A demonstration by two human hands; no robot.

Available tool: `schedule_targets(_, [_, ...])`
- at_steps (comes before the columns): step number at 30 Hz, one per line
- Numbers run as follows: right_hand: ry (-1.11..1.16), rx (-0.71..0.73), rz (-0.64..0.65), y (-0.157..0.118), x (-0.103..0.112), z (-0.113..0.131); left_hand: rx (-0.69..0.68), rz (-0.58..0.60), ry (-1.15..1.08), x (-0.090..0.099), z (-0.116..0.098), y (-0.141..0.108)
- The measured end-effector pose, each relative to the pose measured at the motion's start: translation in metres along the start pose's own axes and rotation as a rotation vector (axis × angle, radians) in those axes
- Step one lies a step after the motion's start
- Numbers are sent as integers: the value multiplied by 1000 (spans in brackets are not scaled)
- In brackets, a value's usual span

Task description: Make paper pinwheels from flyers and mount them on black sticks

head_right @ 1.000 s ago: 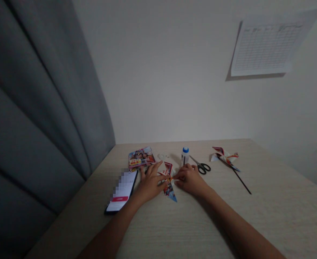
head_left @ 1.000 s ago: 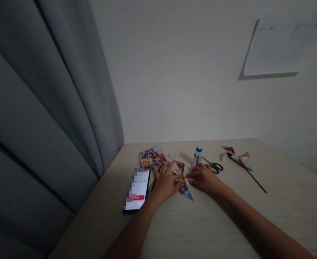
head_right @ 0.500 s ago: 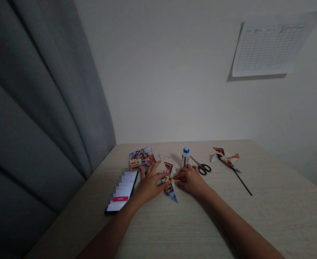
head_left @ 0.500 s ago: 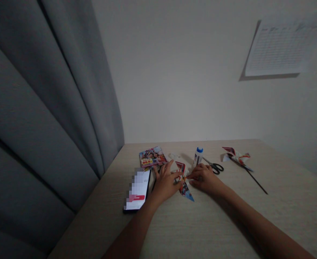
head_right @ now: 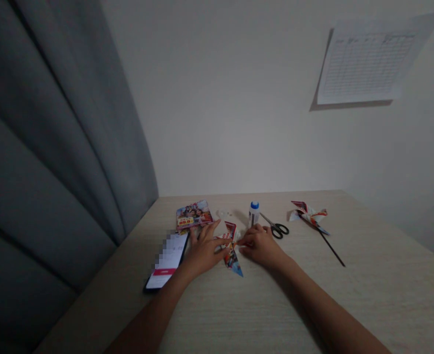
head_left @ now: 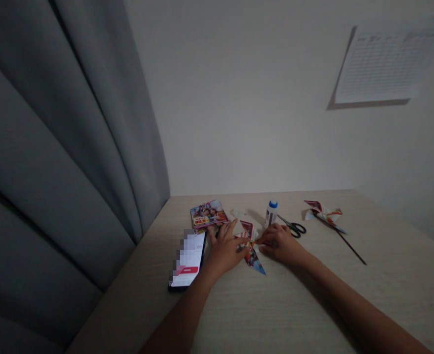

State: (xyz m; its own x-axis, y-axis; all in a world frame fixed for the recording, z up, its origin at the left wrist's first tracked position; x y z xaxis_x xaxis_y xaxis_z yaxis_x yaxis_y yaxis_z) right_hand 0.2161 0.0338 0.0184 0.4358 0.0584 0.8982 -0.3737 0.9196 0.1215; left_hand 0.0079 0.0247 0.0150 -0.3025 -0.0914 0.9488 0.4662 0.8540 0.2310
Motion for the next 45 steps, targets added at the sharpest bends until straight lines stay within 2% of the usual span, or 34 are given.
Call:
schedule_targets(7, [3, 5, 8, -1, 0, 1, 0, -73, -53, 0, -4, 1])
schedule_targets(13, [4, 5, -2, 0, -1, 0, -26, -13, -57, -2, -6, 0])
schedule_targets(21, [16, 3, 12, -1, 1, 2, 13, 32, -57, -4, -6, -3])
schedule_targets(26, [30, 19, 13, -1, -1, 0, -26, 5, -87, -9, -8, 0])
schedule_targets(32, [35, 14, 24, 0, -3, -1, -99, -72, -9, -2, -14, 23])
schedule_targets(37, [48, -4, 35, -1, -1, 0, -118, -86, 83, -1, -15, 57])
schedule_targets(39, [53, -11, 34, -1, -2, 0, -85, -68, 99, -5, -11, 67])
schedule_targets(45, [78, -22, 35, 0, -4, -1, -35, -107, 168, -12, 1, 74])
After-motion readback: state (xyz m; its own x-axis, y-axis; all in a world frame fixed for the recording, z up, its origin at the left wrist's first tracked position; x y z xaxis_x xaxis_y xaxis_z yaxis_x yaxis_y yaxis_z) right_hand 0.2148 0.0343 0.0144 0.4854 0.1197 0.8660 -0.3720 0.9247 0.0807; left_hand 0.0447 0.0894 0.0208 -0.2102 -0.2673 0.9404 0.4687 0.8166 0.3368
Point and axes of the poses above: each hand's wrist, its own y-axis towards the middle knuckle, its own x-axis out of the back of the hand, z = x × y, the point moved 3 cm from there along y, towards the middle knuckle, and after that the axes turned 6 degrees about -x, right-handed, at the moved point
